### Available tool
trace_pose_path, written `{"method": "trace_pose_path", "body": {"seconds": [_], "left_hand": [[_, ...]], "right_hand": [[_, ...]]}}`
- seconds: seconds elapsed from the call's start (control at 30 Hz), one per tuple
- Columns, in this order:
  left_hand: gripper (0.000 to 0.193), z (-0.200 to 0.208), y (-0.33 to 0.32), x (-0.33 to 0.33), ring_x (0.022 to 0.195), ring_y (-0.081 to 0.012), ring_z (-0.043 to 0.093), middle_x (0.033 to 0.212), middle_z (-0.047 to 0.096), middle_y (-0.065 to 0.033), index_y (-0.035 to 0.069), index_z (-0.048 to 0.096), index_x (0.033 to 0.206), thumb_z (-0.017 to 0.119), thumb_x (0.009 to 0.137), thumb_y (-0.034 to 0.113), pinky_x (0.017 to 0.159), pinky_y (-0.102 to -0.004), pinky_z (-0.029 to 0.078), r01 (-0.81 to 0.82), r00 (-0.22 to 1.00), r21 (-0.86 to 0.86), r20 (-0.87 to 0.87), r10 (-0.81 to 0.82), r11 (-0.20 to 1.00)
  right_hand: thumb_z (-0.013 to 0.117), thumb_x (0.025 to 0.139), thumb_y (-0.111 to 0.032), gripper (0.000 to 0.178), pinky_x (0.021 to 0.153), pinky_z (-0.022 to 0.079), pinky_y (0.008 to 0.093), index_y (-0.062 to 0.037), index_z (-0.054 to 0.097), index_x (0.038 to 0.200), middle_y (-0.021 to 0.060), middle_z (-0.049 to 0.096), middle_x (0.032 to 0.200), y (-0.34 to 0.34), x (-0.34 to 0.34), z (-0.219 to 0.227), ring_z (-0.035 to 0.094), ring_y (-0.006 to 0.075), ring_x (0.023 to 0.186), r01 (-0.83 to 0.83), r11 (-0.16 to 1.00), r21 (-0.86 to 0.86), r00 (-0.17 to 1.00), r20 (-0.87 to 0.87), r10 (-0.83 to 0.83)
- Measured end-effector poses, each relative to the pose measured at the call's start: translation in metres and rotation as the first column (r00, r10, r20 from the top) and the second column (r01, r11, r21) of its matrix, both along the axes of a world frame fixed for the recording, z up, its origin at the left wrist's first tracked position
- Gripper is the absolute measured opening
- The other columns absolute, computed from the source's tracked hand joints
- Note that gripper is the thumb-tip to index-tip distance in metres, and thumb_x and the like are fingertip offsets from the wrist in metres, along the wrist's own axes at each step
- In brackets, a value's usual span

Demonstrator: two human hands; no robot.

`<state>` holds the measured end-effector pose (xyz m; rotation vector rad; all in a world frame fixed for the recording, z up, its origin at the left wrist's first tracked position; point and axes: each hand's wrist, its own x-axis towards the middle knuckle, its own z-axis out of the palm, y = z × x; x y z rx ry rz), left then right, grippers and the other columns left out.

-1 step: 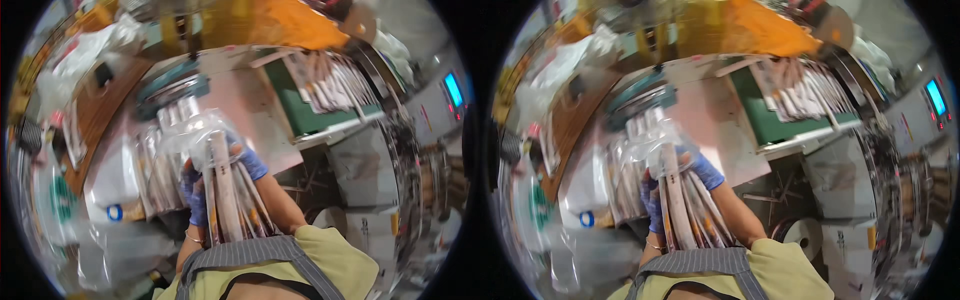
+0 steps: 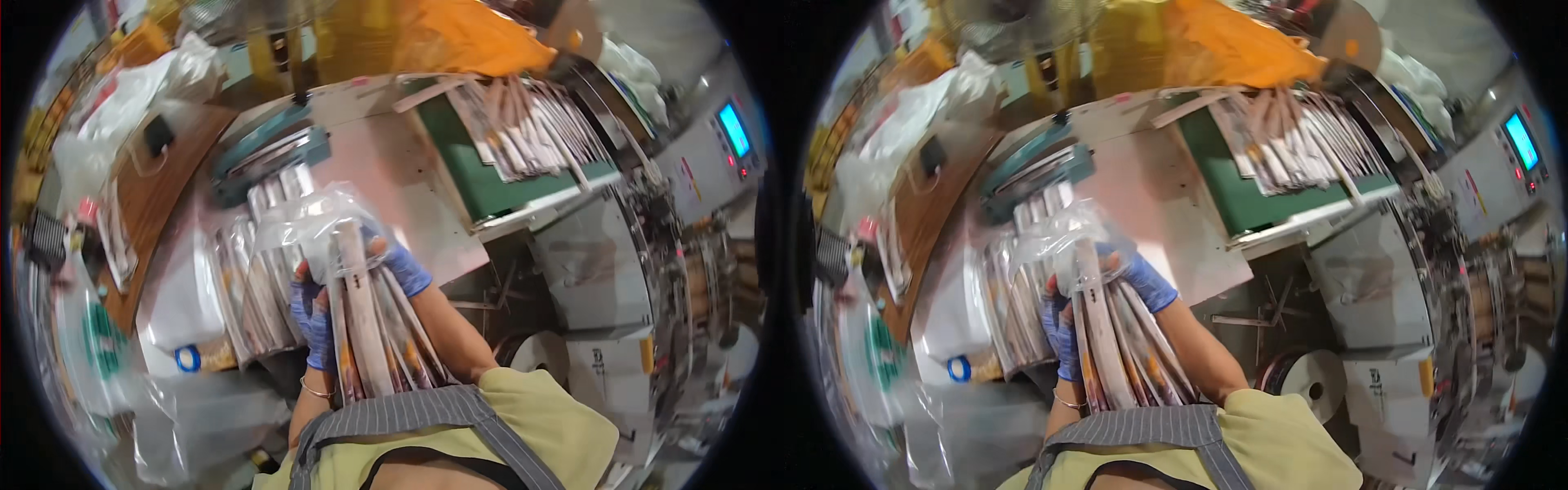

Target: Bundling and inserting long thin products into plastic bags at an industrial packaging station.

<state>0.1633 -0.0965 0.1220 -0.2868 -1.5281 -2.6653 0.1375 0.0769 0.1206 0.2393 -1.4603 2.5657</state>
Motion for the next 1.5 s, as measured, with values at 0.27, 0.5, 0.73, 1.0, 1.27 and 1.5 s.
{"method": "trace_pose_path", "body": {"seconds": [0.27, 0.5, 0.73, 1.0, 1.27, 1.5], "left_hand": [[0.033, -0.058, 0.028, -0.033, 0.073, -0.0112, 0.052, 0.077, 0.058, -0.0040, 0.000, 0.058, 0.088, 0.055, 0.084, 0.033, 0.069, -0.0262, 0.043, 0.047, 0.981, -0.491, -0.141, -0.133, 0.870], [0.023, -0.070, 0.035, 0.016, 0.065, -0.0092, 0.056, 0.079, 0.060, -0.0025, 0.003, 0.059, 0.085, 0.039, 0.088, 0.014, 0.060, -0.0233, 0.048, 0.468, 0.645, 0.092, 0.645, -0.411, 0.879], [0.027, -0.110, 0.002, 0.058, 0.063, -0.0179, 0.052, 0.070, 0.057, -0.0036, 0.003, 0.057, 0.081, 0.042, 0.086, 0.025, 0.066, -0.0340, 0.045, 0.472, 0.858, -0.516, 0.457, -0.236, 0.715], [0.017, 0.064, -0.034, 0.006, 0.059, -0.0348, 0.053, 0.072, 0.053, -0.0184, 0.005, 0.056, 0.081, 0.060, 0.068, 0.016, 0.052, -0.0381, 0.043, 0.003, 0.812, -0.885, -0.269, -0.518, 0.465], [0.012, 0.172, 0.012, -0.094, 0.048, -0.0108, 0.044, 0.062, 0.049, -0.0101, 0.002, 0.040, 0.063, 0.050, 0.065, -0.004, 0.047, -0.0263, 0.040, 0.007, 0.859, -0.576, -0.415, -0.299, 0.818], [0.010, 0.160, 0.014, -0.126, 0.072, -0.0232, 0.054, 0.093, 0.056, -0.0119, 0.003, 0.056, 0.073, 0.063, 0.072, 0.010, 0.066, -0.0290, 0.044, -0.109, 0.441, -0.802, -0.569, -0.694, 0.588]], "right_hand": [[0.061, 0.068, -0.057, 0.083, 0.090, 0.042, 0.0325, -0.0029, 0.036, 0.125, 0.0107, 0.047, 0.117, 0.032, 0.005, -0.064, 0.049, 0.0215, 0.105, -0.007, 0.998, -0.058, 0.999, -0.036, 0.005], [0.055, 0.081, -0.042, 0.057, 0.080, 0.046, 0.0260, -0.0041, 0.041, 0.121, 0.0100, 0.053, 0.107, 0.003, 0.101, -0.067, 0.054, 0.0152, 0.091, 0.188, 0.948, -0.257, 0.899, 0.433, -0.061], [0.040, 0.089, -0.034, 0.039, 0.076, 0.044, 0.0259, -0.0039, 0.048, 0.112, 0.0068, 0.055, 0.097, -0.011, 0.140, -0.044, 0.054, 0.0153, 0.085, 0.234, 0.969, -0.084, 0.714, 0.691, -0.113], [0.039, 0.090, -0.033, 0.031, 0.059, 0.044, 0.0308, -0.0047, 0.053, 0.088, 0.0055, 0.057, 0.074, 0.002, 0.167, 0.093, 0.054, 0.0177, 0.064, -0.118, 0.860, 0.496, 0.842, 0.509, -0.178], [0.052, 0.062, 0.002, 0.006, 0.057, 0.046, 0.0340, -0.0025, 0.053, 0.066, 0.0116, 0.052, 0.065, 0.077, 0.073, 0.217, 0.054, 0.0286, 0.061, 0.348, 0.005, 0.938, 0.937, -0.348, -0.030], [0.057, 0.063, 0.001, 0.008, 0.054, 0.043, 0.0328, -0.0008, 0.052, 0.070, 0.0107, 0.049, 0.063, 0.094, 0.054, 0.211, 0.052, 0.0265, 0.057, 0.401, -0.081, 0.912, 0.902, -0.409, -0.140]]}}
